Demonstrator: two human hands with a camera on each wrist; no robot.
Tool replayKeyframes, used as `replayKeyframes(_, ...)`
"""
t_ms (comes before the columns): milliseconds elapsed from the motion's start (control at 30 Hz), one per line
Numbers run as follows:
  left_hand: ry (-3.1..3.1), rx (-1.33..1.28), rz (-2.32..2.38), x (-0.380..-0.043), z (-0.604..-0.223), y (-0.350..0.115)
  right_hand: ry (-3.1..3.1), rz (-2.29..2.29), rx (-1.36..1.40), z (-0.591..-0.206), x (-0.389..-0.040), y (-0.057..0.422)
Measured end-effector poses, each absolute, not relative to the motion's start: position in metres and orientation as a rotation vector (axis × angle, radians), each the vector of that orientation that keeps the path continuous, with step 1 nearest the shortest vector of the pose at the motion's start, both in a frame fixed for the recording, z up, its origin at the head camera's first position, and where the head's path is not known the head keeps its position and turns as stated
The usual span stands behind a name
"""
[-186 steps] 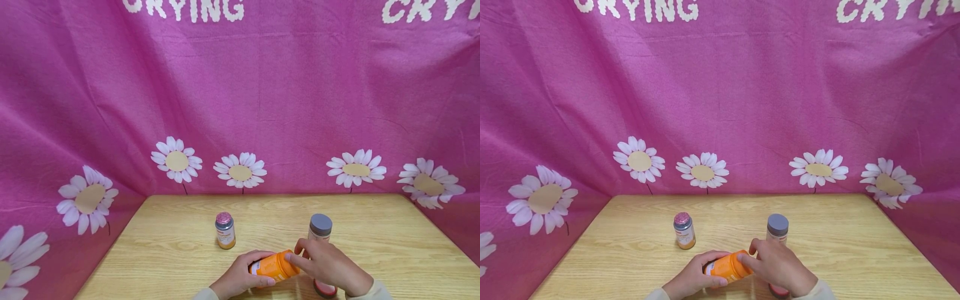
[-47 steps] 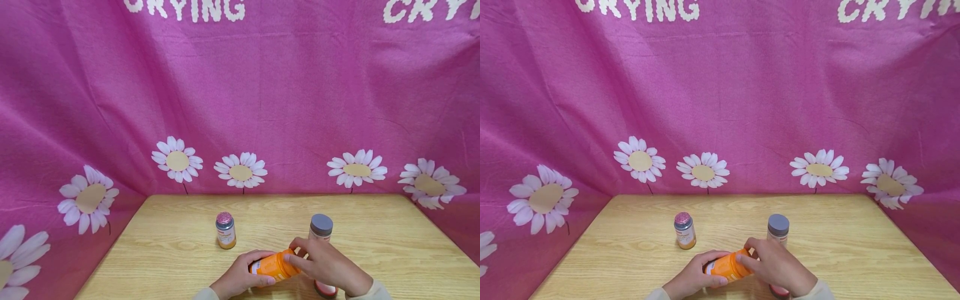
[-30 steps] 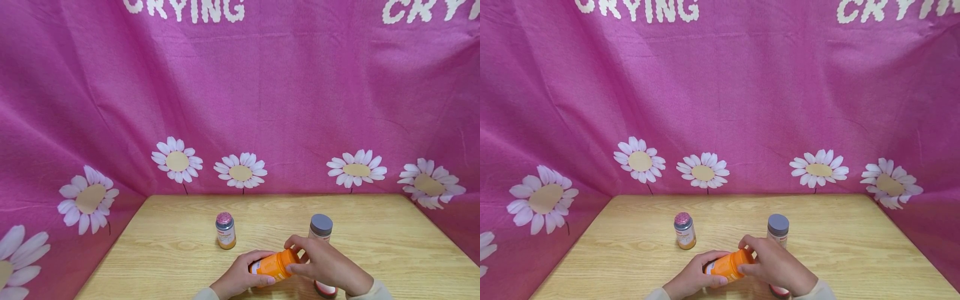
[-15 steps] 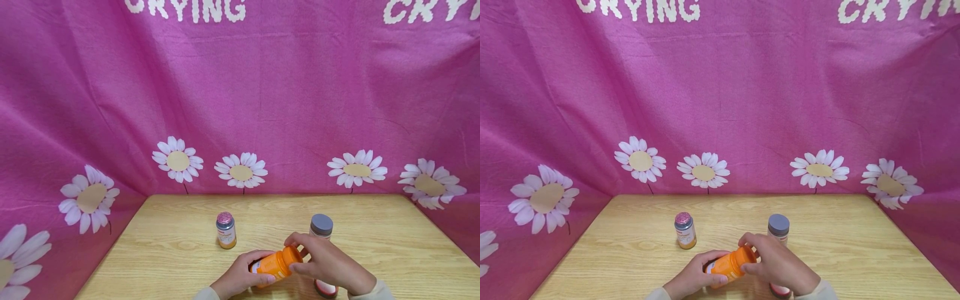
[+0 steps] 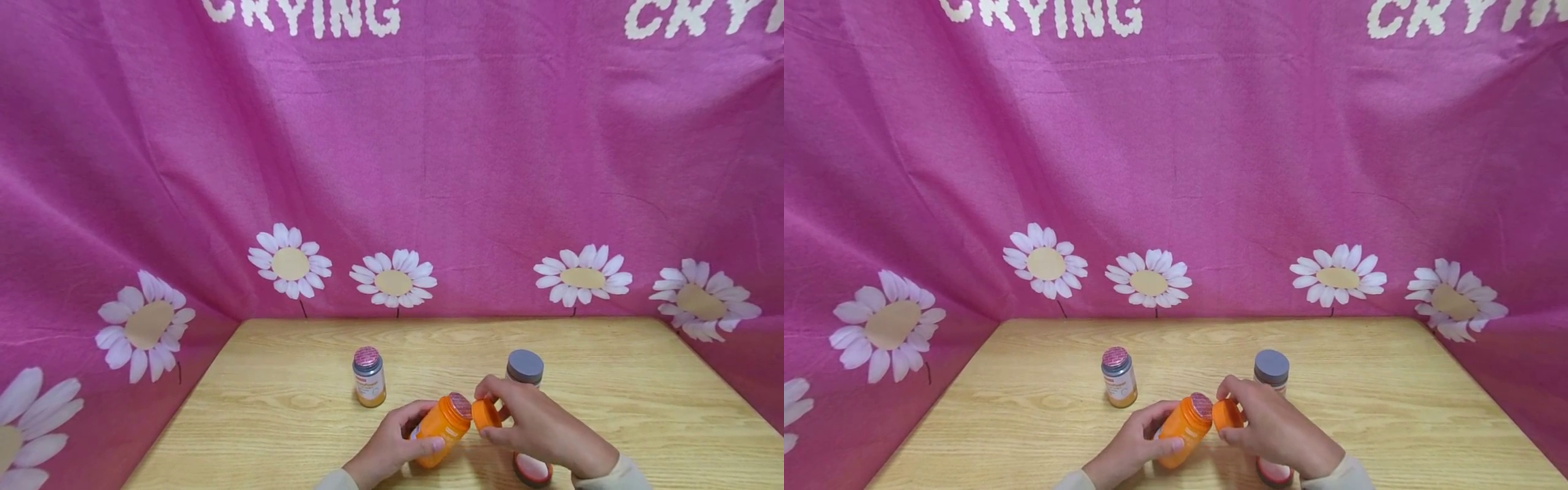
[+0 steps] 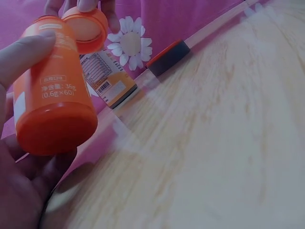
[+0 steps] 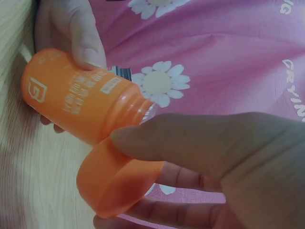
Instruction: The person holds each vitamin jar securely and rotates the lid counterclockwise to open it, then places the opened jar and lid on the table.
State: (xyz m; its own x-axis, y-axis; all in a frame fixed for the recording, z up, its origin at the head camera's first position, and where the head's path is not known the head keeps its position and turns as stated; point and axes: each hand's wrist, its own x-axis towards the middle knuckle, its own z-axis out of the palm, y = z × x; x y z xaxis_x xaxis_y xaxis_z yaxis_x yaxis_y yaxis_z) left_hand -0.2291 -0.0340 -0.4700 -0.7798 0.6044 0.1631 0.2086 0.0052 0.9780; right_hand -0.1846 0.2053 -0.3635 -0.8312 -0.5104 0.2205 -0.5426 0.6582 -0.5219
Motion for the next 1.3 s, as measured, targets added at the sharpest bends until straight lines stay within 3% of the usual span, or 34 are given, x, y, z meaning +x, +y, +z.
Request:
replayKeyframes(467,2.119,0.556,2.135,-0.226,-0.460,-0.009,-2.983,0.952,0.855,-0.377,-0.182,0.195)
replayKeyframes(900,2.307,0.590,2.125,-0.248,-0.450,0.004,-3.042,1.280,1.039,-0.403,-0.184,0.184)
replayKeyframes(1300,2.355,0.661,2.048,-0.280,-0.477,0.009,-2.976,1.574,1.129,-0.446,-0.194,0.185)
